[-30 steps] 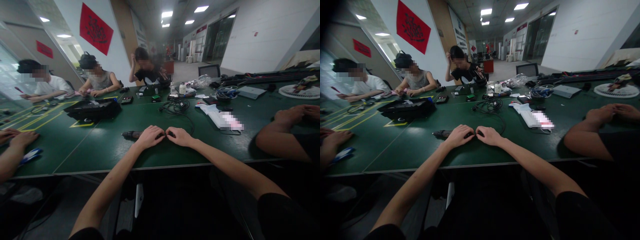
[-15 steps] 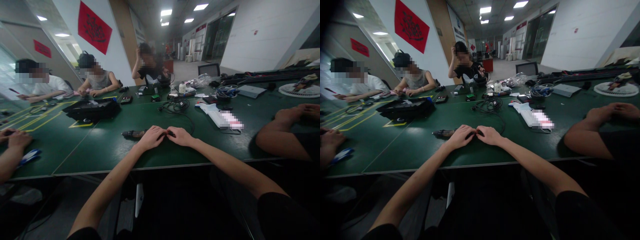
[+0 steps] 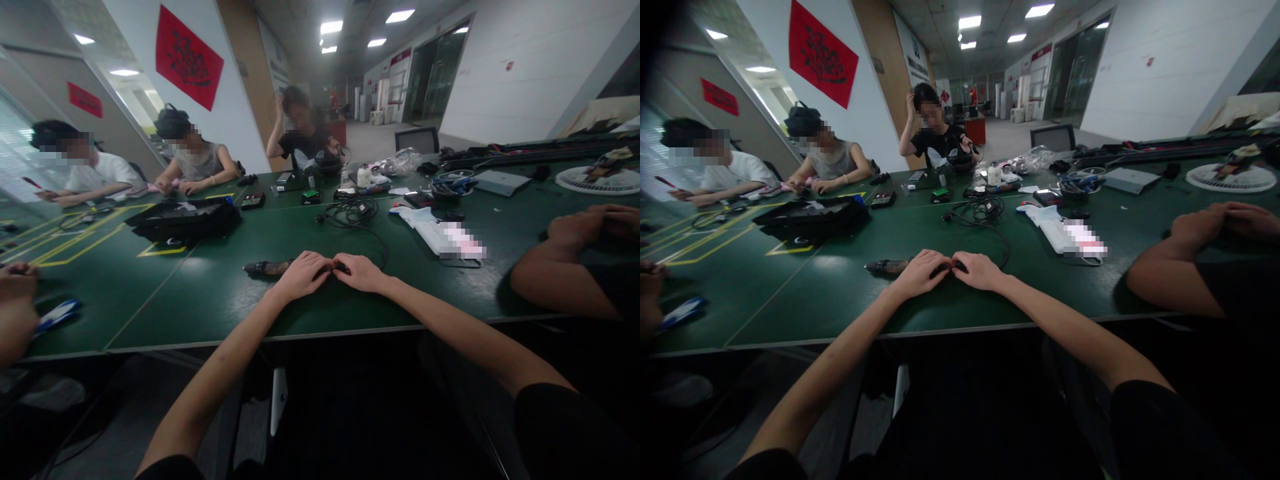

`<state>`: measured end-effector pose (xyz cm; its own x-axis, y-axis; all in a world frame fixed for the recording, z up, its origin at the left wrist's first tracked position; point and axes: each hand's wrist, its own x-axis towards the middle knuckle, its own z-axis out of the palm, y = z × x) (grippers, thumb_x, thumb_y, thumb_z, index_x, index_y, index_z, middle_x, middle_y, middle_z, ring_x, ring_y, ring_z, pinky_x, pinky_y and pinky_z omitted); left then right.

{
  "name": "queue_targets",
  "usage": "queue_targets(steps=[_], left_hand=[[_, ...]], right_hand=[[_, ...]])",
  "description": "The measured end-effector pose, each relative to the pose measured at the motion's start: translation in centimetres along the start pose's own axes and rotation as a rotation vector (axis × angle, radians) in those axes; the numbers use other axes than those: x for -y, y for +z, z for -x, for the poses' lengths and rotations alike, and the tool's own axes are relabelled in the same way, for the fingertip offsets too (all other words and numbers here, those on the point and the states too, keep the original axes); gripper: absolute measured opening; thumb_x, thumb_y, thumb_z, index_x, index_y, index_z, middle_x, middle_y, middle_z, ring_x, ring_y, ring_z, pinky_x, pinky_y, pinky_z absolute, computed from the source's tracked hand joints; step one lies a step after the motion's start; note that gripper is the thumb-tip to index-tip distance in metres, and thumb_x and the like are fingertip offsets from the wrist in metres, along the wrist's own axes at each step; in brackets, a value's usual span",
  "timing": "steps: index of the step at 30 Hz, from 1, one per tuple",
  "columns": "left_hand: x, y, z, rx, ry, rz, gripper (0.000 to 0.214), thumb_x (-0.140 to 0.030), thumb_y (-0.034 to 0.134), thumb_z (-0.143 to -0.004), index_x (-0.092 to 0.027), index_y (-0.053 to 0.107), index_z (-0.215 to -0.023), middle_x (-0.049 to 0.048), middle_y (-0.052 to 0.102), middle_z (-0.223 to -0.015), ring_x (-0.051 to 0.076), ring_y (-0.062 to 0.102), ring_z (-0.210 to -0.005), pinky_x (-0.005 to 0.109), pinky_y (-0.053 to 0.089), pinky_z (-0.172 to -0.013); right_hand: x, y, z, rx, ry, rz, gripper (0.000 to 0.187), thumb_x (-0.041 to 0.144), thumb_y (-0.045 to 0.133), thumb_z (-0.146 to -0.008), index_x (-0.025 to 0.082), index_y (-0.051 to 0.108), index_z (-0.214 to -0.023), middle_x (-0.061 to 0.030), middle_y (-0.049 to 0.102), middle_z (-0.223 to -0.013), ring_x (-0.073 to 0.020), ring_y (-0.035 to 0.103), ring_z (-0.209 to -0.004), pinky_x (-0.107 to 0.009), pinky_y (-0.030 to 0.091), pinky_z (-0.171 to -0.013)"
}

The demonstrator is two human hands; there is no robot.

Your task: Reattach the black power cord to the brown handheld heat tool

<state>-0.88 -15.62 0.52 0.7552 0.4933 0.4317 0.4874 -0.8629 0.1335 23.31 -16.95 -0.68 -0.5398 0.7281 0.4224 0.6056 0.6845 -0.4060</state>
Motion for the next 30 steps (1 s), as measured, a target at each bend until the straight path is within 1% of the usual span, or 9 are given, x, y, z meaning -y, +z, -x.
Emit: queue_targets(steps=[5,11,15,21,30], left_hand=[[0.01,0.01,-0.06,-0.006,-0.008,0.014,0.020,-0.029,0.050,-0.104,-0.024,0.061,-0.120,0.0048,0.072,-0.116,0.022,0.066,-0.111,0.043,0.046,-0.104],[0.13,0.22,-0.03,-0.013,-0.024,0.026,0.019,-0.031,0.054,-0.103,-0.025,0.061,-0.120,0.0044,0.072,-0.117,0.022,0.065,-0.111,0.043,0.047,-0.103],[0.16,0.31,-0.04,-0.009,-0.032,0.041,0.020,-0.027,0.052,-0.103,-0.026,0.061,-0.121,0.0038,0.072,-0.118,0.022,0.065,-0.112,0.043,0.047,-0.103],[0.01,0.20,-0.09,-0.020,-0.055,0.052,0.021,-0.028,0.053,-0.103,-0.026,0.061,-0.122,0.0037,0.072,-0.119,0.022,0.065,-0.113,0.043,0.047,-0.104],[0.28,0.56,-0.14,-0.009,-0.059,0.057,0.021,-0.024,0.050,-0.103,-0.026,0.060,-0.121,0.0036,0.072,-0.119,0.021,0.065,-0.113,0.043,0.047,-0.105]], right_hand=[[-0.13,0.09,-0.02,-0.002,0.005,0.009,0.012,0.027,0.065,-0.099,0.021,0.063,-0.110,-0.0040,0.071,-0.104,-0.0172,0.062,-0.079,-0.028,0.040,-0.073],[-0.13,0.15,0.00,0.006,0.004,0.009,0.012,0.027,0.064,-0.100,0.022,0.064,-0.110,-0.0047,0.072,-0.106,-0.0189,0.065,-0.086,-0.029,0.043,-0.078],[-0.15,0.13,0.03,0.008,0.006,0.012,0.012,0.028,0.064,-0.100,0.022,0.063,-0.111,-0.0046,0.071,-0.105,-0.0193,0.065,-0.086,-0.029,0.043,-0.078],[-0.14,0.09,0.01,0.007,0.013,0.017,0.014,0.028,0.064,-0.100,0.022,0.064,-0.112,-0.0050,0.071,-0.105,-0.0195,0.065,-0.085,-0.029,0.043,-0.077],[-0.19,0.18,0.02,0.011,0.022,0.021,0.013,0.028,0.065,-0.100,0.022,0.064,-0.111,-0.0048,0.072,-0.105,-0.0207,0.067,-0.089,-0.029,0.043,-0.078]])
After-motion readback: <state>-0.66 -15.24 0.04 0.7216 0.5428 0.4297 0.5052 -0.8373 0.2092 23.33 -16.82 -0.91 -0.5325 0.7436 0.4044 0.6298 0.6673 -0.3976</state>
